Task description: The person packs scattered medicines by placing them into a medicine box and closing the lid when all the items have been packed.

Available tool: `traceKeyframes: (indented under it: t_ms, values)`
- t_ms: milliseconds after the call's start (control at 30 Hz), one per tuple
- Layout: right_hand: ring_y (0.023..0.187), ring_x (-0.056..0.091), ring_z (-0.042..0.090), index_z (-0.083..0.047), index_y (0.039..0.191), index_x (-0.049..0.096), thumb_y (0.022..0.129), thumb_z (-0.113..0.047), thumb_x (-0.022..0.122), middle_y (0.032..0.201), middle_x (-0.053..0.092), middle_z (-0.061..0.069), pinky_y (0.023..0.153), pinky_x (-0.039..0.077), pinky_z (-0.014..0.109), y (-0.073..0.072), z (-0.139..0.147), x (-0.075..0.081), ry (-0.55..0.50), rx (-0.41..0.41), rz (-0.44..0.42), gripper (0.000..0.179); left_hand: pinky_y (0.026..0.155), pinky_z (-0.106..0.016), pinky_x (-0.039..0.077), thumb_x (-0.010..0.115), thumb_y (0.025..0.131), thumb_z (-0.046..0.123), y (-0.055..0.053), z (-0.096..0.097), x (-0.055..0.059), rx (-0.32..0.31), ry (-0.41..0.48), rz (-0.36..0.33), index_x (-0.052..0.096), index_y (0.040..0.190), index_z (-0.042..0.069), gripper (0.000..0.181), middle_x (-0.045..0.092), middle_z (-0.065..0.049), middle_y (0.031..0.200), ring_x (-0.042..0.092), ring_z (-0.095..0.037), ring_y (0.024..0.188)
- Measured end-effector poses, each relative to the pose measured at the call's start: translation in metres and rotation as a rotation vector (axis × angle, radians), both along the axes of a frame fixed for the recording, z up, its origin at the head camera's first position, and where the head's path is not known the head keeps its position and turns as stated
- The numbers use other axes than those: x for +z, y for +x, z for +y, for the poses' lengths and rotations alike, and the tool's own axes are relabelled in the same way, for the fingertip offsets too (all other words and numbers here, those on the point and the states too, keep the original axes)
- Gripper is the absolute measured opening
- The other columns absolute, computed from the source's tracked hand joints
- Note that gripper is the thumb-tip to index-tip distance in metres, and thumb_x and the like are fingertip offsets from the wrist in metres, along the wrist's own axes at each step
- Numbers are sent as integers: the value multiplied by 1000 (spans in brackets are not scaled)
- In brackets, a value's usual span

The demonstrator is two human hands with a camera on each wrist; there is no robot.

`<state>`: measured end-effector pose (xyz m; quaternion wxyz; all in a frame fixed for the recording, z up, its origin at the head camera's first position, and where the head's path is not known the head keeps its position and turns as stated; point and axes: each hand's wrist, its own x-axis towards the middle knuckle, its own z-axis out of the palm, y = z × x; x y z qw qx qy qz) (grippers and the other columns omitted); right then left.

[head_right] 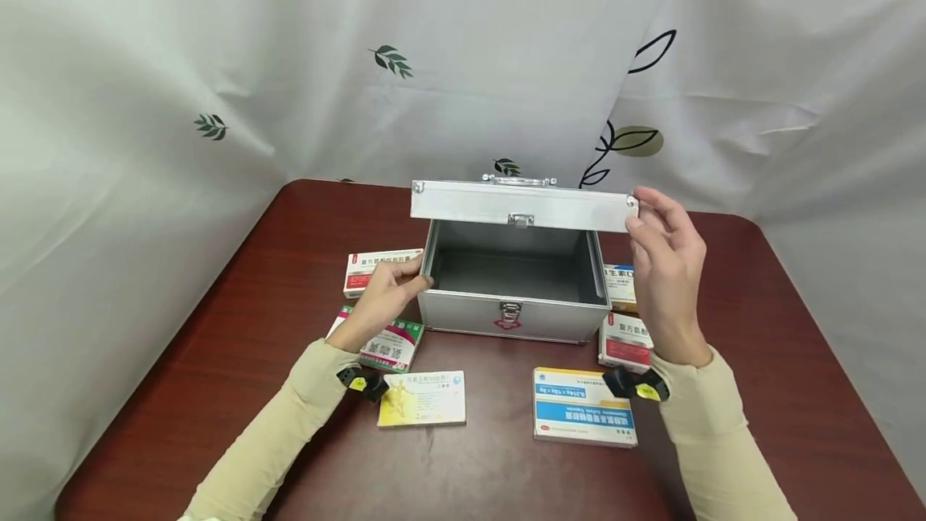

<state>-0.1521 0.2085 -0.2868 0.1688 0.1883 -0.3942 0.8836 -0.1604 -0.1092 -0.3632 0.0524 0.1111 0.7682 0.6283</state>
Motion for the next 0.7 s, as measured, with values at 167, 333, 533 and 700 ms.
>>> traceKeyframes:
  t_ms: [167,333,533,700]
  values:
    - [114,50,24,14,133,36,88,9,51,129,45,25,87,46,21,-21,4,4,100,-13,-12,48,88,-25,45,51,88,2,9,0,15,-41,-41,-7,42,127,-10,41,36,-16,138,51,-12,111]
    - [124,45,19,-5,140,37,95,-11,47,142,38,13,94,42,23,-53,27,6,456,3,-71,46,55,-17,37,53,88,5,-1,-1,1,-17,-48,6,40,129,-7,45,39,-14,136,43,-7,62]
    - [126,42,26,-15,138,43,95,-34,43,140,43,9,84,49,22,-90,44,8,665,41,-173,47,72,-15,43,55,87,9,-13,1,-16,24,-25,23,42,130,-3,46,42,-10,134,53,-5,95]
    - [131,33,28,-22,137,45,92,-41,46,145,35,4,92,45,26,-104,45,6,727,-37,-274,48,71,-16,45,56,86,12,-18,3,-20,24,-28,59,47,127,-2,45,47,-10,131,55,-5,90]
